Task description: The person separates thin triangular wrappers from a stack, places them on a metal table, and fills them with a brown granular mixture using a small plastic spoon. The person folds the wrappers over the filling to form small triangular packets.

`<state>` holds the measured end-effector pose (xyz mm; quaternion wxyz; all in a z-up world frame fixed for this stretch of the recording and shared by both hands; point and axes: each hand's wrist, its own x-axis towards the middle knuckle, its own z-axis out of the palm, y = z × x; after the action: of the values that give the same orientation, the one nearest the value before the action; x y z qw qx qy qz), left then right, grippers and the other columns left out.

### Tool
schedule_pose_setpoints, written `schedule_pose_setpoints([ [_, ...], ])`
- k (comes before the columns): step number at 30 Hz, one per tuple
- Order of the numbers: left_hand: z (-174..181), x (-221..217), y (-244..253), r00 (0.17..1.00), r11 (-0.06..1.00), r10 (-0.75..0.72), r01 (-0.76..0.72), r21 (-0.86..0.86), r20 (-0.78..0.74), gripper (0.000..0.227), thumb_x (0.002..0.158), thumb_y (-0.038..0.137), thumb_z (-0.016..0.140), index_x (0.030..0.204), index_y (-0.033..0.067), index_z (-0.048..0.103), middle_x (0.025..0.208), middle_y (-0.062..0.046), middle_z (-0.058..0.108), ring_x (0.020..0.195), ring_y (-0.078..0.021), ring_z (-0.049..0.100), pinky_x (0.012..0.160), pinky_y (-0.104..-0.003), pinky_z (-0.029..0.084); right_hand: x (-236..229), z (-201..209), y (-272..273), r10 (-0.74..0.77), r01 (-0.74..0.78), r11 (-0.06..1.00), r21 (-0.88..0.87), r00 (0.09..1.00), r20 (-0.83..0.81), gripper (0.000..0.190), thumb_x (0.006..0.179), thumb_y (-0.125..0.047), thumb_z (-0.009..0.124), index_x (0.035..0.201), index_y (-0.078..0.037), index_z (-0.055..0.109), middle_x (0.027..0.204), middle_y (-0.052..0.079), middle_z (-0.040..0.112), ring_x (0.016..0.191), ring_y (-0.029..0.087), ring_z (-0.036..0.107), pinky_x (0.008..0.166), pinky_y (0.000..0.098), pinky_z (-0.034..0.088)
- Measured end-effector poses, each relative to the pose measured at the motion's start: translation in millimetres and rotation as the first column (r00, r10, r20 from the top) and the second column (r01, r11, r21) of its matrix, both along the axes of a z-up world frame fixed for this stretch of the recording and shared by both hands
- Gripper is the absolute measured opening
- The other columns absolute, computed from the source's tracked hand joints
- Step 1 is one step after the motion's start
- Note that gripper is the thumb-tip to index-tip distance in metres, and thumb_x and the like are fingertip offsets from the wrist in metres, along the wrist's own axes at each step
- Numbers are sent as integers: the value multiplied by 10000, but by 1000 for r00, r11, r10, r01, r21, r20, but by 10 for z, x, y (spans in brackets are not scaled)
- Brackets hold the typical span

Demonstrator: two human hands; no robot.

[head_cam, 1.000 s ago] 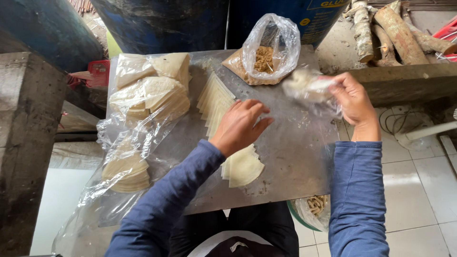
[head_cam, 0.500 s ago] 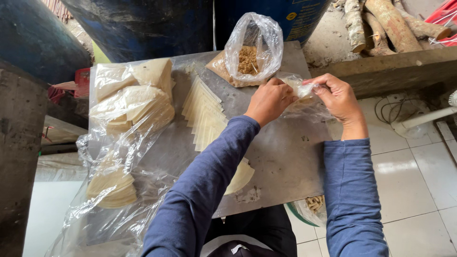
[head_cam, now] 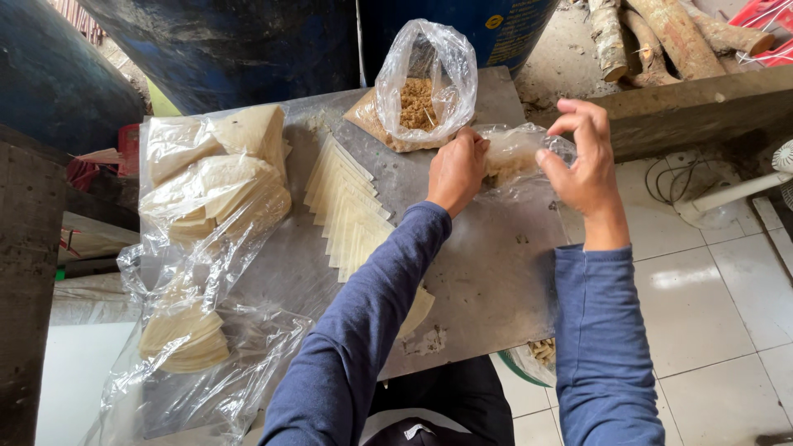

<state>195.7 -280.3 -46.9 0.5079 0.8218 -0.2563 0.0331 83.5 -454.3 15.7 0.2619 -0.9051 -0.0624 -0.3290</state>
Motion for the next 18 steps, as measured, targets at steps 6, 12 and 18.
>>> schedule_pose_setpoints([
  [6, -54, 2, 24, 998, 994, 16, -8, -110, 68, 166, 986, 188, 609, 967, 23, 613, 879, -221, 720, 887, -440, 684, 756, -518, 521, -394, 2, 298, -169, 108, 943, -313, 970, -176, 189, 832, -237, 821, 1001, -174, 766, 1307, 59, 592, 1300, 311, 462, 1133, 466, 366],
  [12, -84, -13, 3, 1000, 979, -12, 14, -202, 12, 138, 1001, 127, 606, 976, -4, 573, 876, -231, 689, 851, -431, 679, 744, -484, 533, -682, -183, 290, -244, 152, 923, -354, 942, -232, 125, 867, -209, 803, 990, -193, 785, 1337, 12, 623, 1318, 295, 484, 1152, 450, 357],
  [18, -174, -20, -26, 983, 966, 69, -24, -259, 168, 100, 979, 99, 608, 973, 1, 588, 894, -245, 669, 868, -451, 644, 756, -493, 517, -599, -204, 109, -205, 183, 968, -171, 972, -117, 114, 967, -138, 727, 1079, -118, 724, 1257, 92, 589, 1222, 297, 538, 1112, 459, 422],
])
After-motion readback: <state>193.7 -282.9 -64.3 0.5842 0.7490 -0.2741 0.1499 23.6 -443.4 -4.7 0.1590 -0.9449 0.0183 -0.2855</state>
